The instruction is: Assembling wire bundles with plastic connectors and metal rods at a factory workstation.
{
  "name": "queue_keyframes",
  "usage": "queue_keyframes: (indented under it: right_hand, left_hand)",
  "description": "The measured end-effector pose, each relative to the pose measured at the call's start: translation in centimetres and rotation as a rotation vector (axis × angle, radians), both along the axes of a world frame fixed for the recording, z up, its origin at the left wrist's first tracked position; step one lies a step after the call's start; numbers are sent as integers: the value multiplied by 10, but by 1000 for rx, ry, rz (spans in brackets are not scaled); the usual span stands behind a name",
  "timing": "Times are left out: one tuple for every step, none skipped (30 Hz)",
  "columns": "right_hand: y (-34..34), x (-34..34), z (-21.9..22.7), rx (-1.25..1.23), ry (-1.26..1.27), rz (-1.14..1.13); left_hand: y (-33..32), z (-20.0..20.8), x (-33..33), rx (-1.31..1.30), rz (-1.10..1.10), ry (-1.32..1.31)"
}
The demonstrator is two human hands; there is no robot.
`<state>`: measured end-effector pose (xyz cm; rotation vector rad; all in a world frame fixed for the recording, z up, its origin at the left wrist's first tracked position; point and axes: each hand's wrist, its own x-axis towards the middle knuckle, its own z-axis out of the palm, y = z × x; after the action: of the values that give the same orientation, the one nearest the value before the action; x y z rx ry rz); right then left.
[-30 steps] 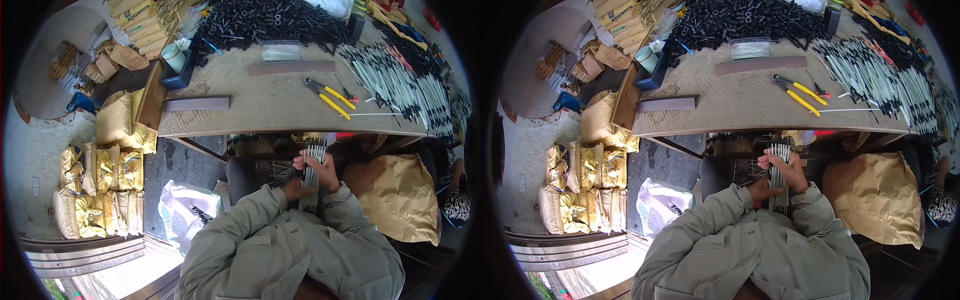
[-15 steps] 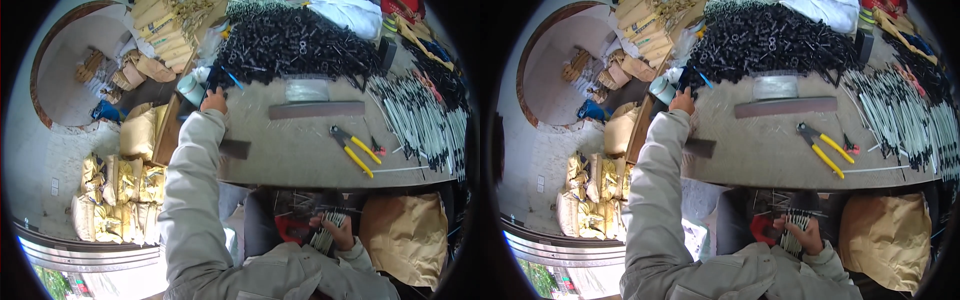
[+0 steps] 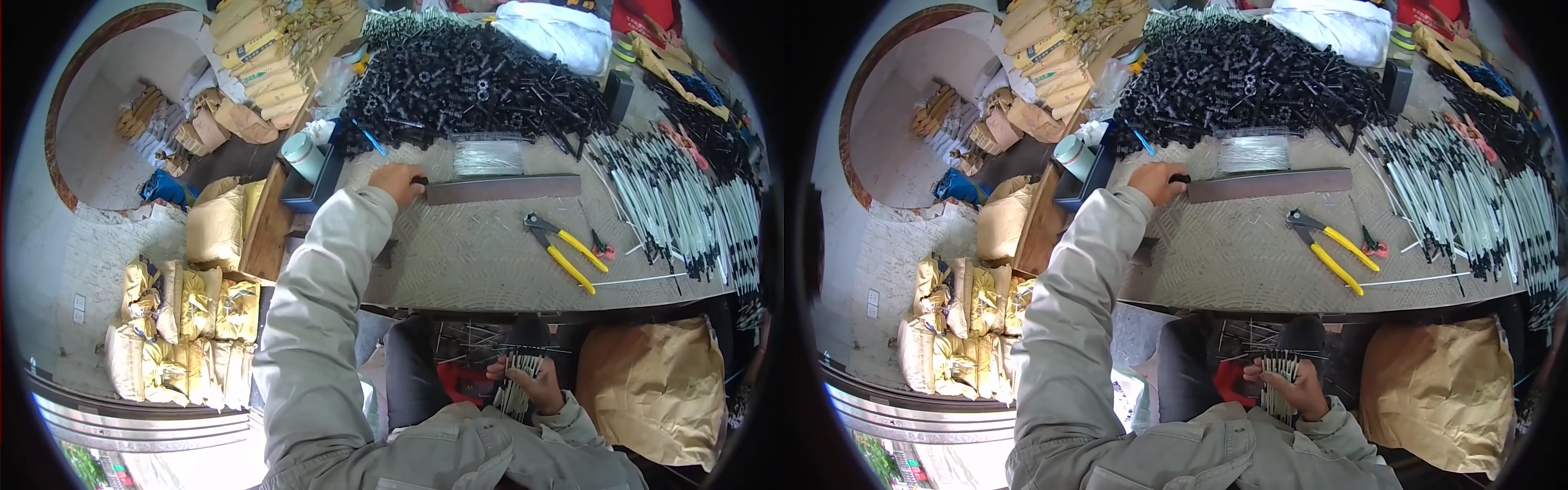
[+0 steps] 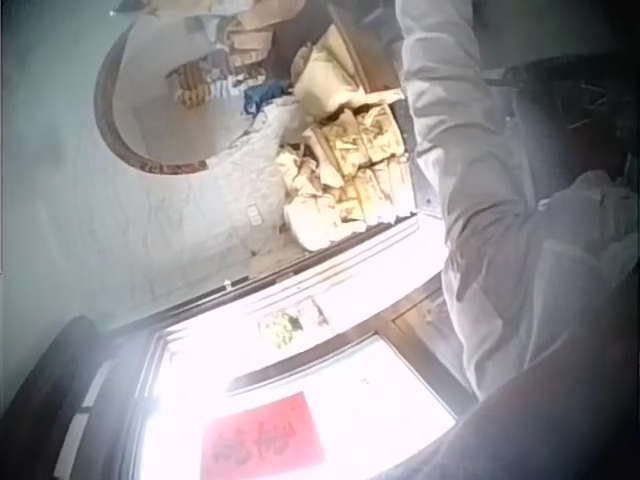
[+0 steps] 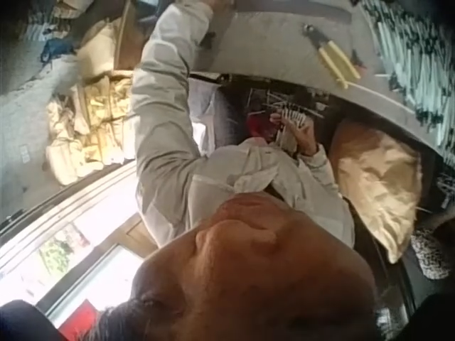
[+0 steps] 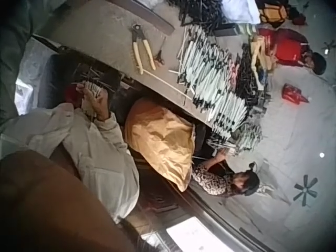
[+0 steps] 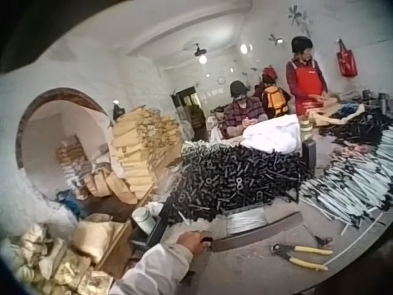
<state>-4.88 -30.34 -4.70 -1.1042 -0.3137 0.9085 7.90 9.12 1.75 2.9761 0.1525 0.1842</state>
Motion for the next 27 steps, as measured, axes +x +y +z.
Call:
queue_keyframes:
  right_hand:
    - [-3, -5, 3, -24, -22, 12]
    - [-8, -8, 3, -20, -24, 4]
    - [-11, -11, 4, -12, -37, -13]
    - [-14, -14, 8, -7, -45, -28]
    - [-17, -15, 11, -4, -62, -56]
    - [-19, -15, 13, -5, -90, -66]
    - [-20, -14, 14, -10, -114, -74]
    - [-23, -11, 10, -14, -167, -76]
    - [-25, -8, 9, -21, -218, -71]
    - [-23, -9, 21, -16, -85, -106]
    - [-23, -8, 22, -17, -110, -85]
    - [-21, -8, 18, 23, -76, -78]
    - [-18, -6, 14, 78, -149, -52]
    - [-16, -4, 16, 87, -149, -29]
    - [-13, -4, 15, 100, -155, -2]
    - [-12, -8, 16, 81, -140, -18]
    - [-12, -11, 16, 115, -126, -16]
    - [-13, -13, 15, 151, -116, -14]
    - [-14, -14, 14, 156, -134, -1]
    - [-14, -17, 12, 147, -132, -6]
    - [-14, -19, 12, 153, -140, -13]
    - [-15, -19, 12, 161, -151, -19]
    - [-15, -20, 13, 154, -153, -13]
    - [-15, -22, 13, 153, -153, -15]
    - [-14, -22, 14, 149, -169, -14]
    - [-14, -23, 14, 146, -185, -9]
    - [-13, -24, 13, 144, -184, -7]
  left_hand:
    - [-7, 3, -4, -5, 1, 43]
    - [-9, 5, -7, -1, -7, 40]
    - [-2, 6, -13, -82, -14, -22]
    - [6, 7, -21, -165, -17, -80]
    - [10, 10, -25, -103, -69, -247]
    - [2, 20, -33, -56, -118, -411]
    - [-10, 23, -45, -448, -54, -416]
    - [-39, 37, -57, -841, 15, -390]
    - [-68, 44, -74, -1091, 12, -330]
    - [-95, 39, -94, -1342, 23, -254]
    - [-118, 27, -119, -1591, -81, -232]
    - [-140, 11, -141, -1620, -60, -179]
    - [-159, -6, -159, -1814, -56, -148]
    - [-175, -18, -171, -2009, -56, -123]
    - [-187, -31, -179, -2030, -45, -96]
    - [-198, -43, -186, -2160, 21, -133]
    - [-208, -50, -191, -2288, 90, -178]
    - [-215, -53, -194, -2305, 94, -161]
    - [-222, -53, -196, -2285, 165, -156]
    - [-226, -52, -199, -2257, 237, -157]
    - [-230, -49, -200, -2276, 233, -137]
    - [-234, -46, -200, -2282, 230, -133]
    - [-236, -44, -202, -2289, 257, -141]
    - [-238, -43, -203, -2295, 284, -151]
    - [-237, -47, -203, -2296, 283, -148]
    - [-236, -51, -204, -2321, 219, -162]
    - [-235, -54, -206, -2344, 155, -176]
